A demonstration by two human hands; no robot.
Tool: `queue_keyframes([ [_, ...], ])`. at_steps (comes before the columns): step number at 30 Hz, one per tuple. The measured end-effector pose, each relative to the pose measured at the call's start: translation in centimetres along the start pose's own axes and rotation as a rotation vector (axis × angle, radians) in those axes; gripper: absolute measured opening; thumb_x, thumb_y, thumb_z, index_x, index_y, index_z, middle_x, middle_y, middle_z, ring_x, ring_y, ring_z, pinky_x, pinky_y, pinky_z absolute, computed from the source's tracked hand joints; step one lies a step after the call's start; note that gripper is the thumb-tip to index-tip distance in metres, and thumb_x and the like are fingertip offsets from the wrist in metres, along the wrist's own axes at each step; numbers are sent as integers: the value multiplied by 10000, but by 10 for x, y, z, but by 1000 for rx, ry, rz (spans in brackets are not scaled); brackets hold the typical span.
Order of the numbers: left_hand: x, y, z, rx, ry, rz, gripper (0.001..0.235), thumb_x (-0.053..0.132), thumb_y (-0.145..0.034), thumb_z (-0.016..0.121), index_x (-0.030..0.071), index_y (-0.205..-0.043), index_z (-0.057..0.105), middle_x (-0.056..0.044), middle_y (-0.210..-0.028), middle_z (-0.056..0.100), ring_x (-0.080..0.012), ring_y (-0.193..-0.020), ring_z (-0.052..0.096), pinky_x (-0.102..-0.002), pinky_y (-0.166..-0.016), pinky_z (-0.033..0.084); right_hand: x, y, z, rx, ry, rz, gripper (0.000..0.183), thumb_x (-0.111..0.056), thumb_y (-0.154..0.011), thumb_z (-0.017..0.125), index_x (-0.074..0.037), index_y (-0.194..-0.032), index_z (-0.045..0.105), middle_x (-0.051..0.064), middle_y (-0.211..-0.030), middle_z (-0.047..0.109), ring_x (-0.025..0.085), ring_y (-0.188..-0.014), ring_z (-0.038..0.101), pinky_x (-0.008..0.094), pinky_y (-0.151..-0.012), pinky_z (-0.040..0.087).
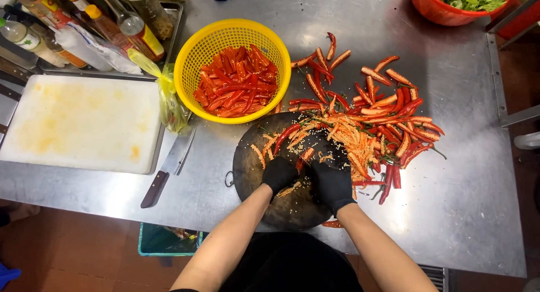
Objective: The person removes seeds from red chili peppers by hand over a round wooden board. They repeatedly pick up chilies, open them, and scrape out the seeds, placing the cleaned peppers into a yellow basket. The process continues throughout the clip.
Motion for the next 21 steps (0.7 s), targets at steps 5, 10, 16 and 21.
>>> queue_keyframes([
  [5, -12, -18, 8, -46, -63, 18, 213, 351, -692, 752, 148, -629, 759, -17, -491, 663, -237, -623, 753, -259, -678, 577, -2, -21, -33, -55, 36, 125, 228, -431, -964, 625, -227, -1050, 681, 50, -887, 771, 229, -897, 754, 294, -832, 582],
  [10, -8, -1, 0, -93, -100, 60, 153, 263, -706, 750, 118, -663, 771, -13, -503, 673, -237, -584, 738, -249, -718, 595, 56, -36, 29, -281, -264, 391, 365, -533, -1016, 475, -198, -1128, 570, 108, -1019, 750, 342, -1068, 714, 495, -953, 565],
  [16, 22, 0, -40, 22, 379, 67, 186, 238, -791, 751, 56, -822, 776, -105, -639, 703, -198, -564, 724, -273, -575, 581, 41, -15, 17, -261, -393, 560, 472, -619, -1053, 391, -179, -1037, 560, 149, -1011, 750, 365, -1110, 693, 502, -969, 540],
  [21, 69, 7, -134, 224, 678, 204, 425, 477, -930, 747, 57, -992, 765, -125, -799, 751, -199, -707, 747, -281, -655, 599, 32, -5, 38, -96, -284, 570, 434, -616, -1053, 419, -210, -994, 560, 57, -990, 736, 291, -1052, 715, 455, -901, 592],
])
Point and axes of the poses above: each hand's wrist, its own y-axis away from the middle knuckle, its own z-axis out of the palm, x = y × z, the point moved 3 cm from there along -y, towards the middle knuckle
